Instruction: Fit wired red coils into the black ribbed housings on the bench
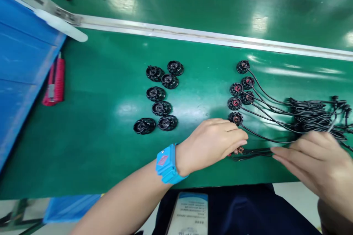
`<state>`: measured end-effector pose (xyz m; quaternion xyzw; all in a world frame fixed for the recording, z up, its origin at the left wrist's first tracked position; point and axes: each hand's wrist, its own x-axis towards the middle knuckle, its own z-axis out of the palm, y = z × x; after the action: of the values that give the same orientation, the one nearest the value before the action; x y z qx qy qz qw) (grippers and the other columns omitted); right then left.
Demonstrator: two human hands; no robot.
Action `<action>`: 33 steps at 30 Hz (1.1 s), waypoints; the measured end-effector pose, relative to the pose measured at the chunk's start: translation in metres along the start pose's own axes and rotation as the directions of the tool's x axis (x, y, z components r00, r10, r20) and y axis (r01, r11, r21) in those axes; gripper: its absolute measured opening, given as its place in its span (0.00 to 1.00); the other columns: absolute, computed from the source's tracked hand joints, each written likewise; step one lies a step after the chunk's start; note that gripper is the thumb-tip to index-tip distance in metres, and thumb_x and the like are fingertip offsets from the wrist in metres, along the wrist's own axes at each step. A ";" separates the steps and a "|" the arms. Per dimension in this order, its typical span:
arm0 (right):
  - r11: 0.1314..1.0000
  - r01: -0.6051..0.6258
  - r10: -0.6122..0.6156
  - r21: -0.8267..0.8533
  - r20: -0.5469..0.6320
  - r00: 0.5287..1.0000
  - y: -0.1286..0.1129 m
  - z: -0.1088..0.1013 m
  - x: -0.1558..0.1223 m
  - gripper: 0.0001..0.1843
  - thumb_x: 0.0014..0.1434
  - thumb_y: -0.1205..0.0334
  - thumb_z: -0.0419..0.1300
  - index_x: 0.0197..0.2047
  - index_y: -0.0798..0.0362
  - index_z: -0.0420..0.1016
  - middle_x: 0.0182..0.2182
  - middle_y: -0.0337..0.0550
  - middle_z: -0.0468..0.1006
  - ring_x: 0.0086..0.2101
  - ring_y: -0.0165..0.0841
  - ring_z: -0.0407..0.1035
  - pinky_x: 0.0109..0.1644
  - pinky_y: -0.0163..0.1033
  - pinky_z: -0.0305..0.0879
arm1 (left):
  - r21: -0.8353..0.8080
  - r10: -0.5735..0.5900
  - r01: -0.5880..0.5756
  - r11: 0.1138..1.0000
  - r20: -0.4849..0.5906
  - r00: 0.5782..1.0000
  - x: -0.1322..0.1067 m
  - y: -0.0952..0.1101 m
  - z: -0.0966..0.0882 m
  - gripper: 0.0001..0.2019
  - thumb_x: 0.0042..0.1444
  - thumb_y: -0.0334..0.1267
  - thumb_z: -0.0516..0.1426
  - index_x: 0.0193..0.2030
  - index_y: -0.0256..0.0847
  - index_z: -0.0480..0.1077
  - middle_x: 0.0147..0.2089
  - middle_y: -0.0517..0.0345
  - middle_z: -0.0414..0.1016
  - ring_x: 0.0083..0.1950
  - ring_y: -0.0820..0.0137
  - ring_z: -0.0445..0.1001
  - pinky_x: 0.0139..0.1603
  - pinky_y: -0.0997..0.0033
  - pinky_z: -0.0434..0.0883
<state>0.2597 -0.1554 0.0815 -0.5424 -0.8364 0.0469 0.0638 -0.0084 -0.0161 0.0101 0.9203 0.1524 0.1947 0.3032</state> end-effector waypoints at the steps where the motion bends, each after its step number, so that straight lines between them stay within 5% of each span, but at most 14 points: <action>1: 1.000 0.020 -0.020 0.003 0.035 0.999 -0.003 0.010 0.005 0.08 0.74 0.64 0.60 0.51 0.50 0.80 0.31 0.39 0.71 0.34 0.32 0.62 0.41 0.42 0.54 | -0.015 -0.009 0.009 1.000 0.007 1.000 0.000 0.000 0.001 0.13 0.77 0.38 0.53 0.47 0.41 0.78 0.40 0.61 0.84 0.39 0.70 0.81 0.46 0.68 0.76; 6: 0.997 0.077 -0.076 -0.019 0.031 0.997 -0.011 0.042 0.017 0.10 0.73 0.70 0.56 0.45 0.53 0.79 0.29 0.39 0.67 0.33 0.34 0.58 0.40 0.44 0.51 | -0.114 -0.053 0.063 0.991 0.090 0.995 0.000 -0.002 0.006 0.12 0.77 0.40 0.54 0.49 0.41 0.78 0.42 0.59 0.85 0.41 0.69 0.83 0.47 0.69 0.76; 12: 0.999 -0.017 0.023 0.029 -0.217 0.976 -0.008 0.046 0.019 0.02 0.71 0.66 0.61 0.43 0.53 0.74 0.33 0.41 0.75 0.35 0.35 0.64 0.42 0.44 0.56 | -0.379 -0.134 0.196 0.905 0.184 0.974 0.005 0.000 0.000 0.12 0.72 0.33 0.54 0.58 0.40 0.73 0.48 0.54 0.84 0.43 0.67 0.84 0.49 0.66 0.79; 15: 0.995 -0.051 0.075 0.081 -0.333 0.940 -0.007 0.048 0.020 0.03 0.69 0.67 0.63 0.43 0.52 0.73 0.34 0.40 0.77 0.35 0.35 0.66 0.42 0.44 0.58 | -0.607 -0.173 0.273 0.746 0.219 0.960 0.006 0.001 -0.001 0.16 0.66 0.27 0.54 0.59 0.40 0.70 0.50 0.53 0.83 0.46 0.68 0.84 0.50 0.66 0.81; 18: 0.992 -0.043 0.088 0.122 -0.388 0.918 -0.006 0.050 0.020 0.04 0.68 0.68 0.63 0.43 0.52 0.72 0.34 0.40 0.77 0.35 0.35 0.68 0.43 0.45 0.59 | -0.816 -0.228 0.323 0.480 0.240 0.944 0.006 0.000 0.003 0.17 0.61 0.26 0.58 0.56 0.40 0.70 0.52 0.49 0.81 0.52 0.65 0.84 0.49 0.66 0.81; 24: 0.986 -0.034 0.094 0.165 -0.368 0.925 -0.003 0.048 0.021 0.03 0.69 0.69 0.61 0.43 0.53 0.71 0.36 0.41 0.78 0.37 0.36 0.68 0.43 0.45 0.59 | -0.942 -0.335 0.336 -0.013 0.321 0.886 0.010 0.003 0.010 0.12 0.60 0.32 0.69 0.47 0.38 0.74 0.44 0.53 0.82 0.47 0.71 0.83 0.42 0.77 0.77; 29: 0.975 -0.004 0.084 0.224 -0.349 0.933 -0.005 0.042 0.027 0.03 0.70 0.65 0.61 0.43 0.52 0.70 0.36 0.40 0.77 0.36 0.34 0.67 0.43 0.44 0.58 | -0.938 -0.400 0.312 -0.153 0.348 0.848 0.012 0.009 0.014 0.14 0.55 0.34 0.74 0.43 0.37 0.76 0.46 0.54 0.83 0.42 0.75 0.84 0.45 0.76 0.78; 33: 0.969 0.029 0.067 0.244 -0.375 0.925 -0.011 0.035 0.036 0.08 0.72 0.59 0.63 0.48 0.54 0.73 0.40 0.43 0.79 0.38 0.34 0.70 0.45 0.44 0.61 | -0.936 -0.442 0.308 -0.168 0.351 0.826 0.013 0.012 0.014 0.16 0.53 0.37 0.76 0.41 0.37 0.76 0.36 0.60 0.81 0.37 0.76 0.83 0.40 0.79 0.76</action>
<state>0.2299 -0.1268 0.0504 -0.5372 -0.7905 0.0442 0.2908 0.0110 -0.0273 0.0102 0.3241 0.2430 0.1879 0.8948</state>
